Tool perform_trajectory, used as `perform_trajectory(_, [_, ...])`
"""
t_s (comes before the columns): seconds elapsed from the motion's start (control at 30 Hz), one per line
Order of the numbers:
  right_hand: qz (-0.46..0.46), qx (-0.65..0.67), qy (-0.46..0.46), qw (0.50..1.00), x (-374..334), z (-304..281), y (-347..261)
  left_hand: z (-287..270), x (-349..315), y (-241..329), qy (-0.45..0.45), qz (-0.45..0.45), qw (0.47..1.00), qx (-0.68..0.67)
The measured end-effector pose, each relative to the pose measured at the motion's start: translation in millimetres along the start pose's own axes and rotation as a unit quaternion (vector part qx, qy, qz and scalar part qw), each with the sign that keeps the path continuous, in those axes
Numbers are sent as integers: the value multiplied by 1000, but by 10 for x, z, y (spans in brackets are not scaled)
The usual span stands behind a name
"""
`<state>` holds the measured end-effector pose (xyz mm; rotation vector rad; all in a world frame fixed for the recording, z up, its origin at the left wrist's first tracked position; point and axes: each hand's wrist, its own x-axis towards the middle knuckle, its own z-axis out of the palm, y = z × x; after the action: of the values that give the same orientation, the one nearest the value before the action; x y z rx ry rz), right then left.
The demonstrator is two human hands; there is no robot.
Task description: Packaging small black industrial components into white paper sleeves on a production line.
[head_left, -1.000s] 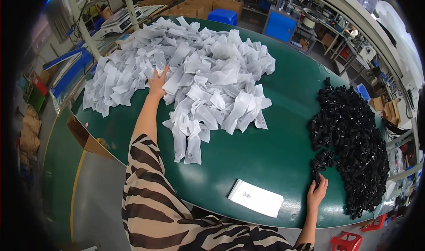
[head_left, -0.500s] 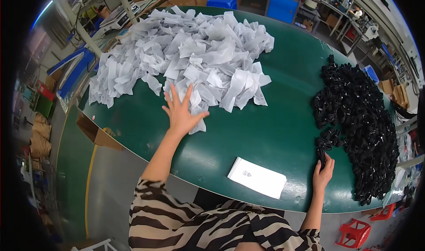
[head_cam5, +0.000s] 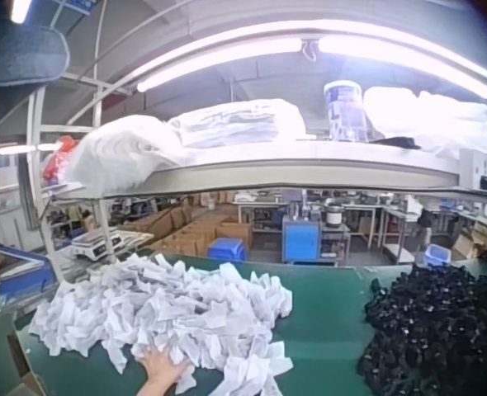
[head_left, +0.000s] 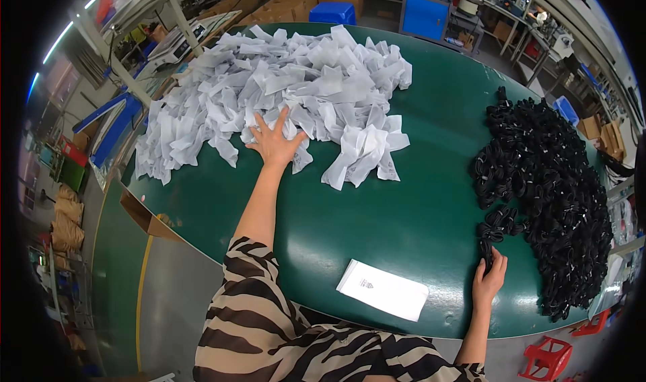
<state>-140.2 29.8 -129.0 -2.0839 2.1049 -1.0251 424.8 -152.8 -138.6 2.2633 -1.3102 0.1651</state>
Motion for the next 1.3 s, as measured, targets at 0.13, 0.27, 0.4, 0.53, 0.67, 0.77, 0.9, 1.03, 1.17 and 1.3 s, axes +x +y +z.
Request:
perform_trajectory(0.13, [6,-5,5,1000,26,-9,7,132,210,81,13,7,1000,17])
perform_trajectory(0.27, [11,-6,-4,1000,52,-14,-5,205,418,163,11,6,1000,20])
perform_trajectory(0.4, [3,-5,-3,1000,71,-19,-38,295,636,115,12,19,1000,11])
perform_trajectory(0.53, [12,-5,-5,1000,42,-35,-30,372,806,162,-13,13,1000,22])
perform_trajectory(0.67, [40,-4,-24,999,-23,-61,-35,473,946,134,-16,17,999,33])
perform_trajectory(0.77, [19,-8,-11,1000,27,-86,-120,548,1039,133,-36,23,999,22])
perform_trajectory(0.9, [13,3,0,1000,102,-45,-56,532,1053,-48,-65,70,995,-8])
perform_trajectory(1.03, [17,24,11,1000,156,-65,-78,403,443,-217,28,204,971,-121])
perform_trajectory(1.17, [21,-7,22,1000,107,-42,30,-430,-869,987,-41,497,863,-75])
perform_trajectory(1.3, [-3,19,34,999,18,-34,-3,-262,-1036,1258,-106,588,802,-9])
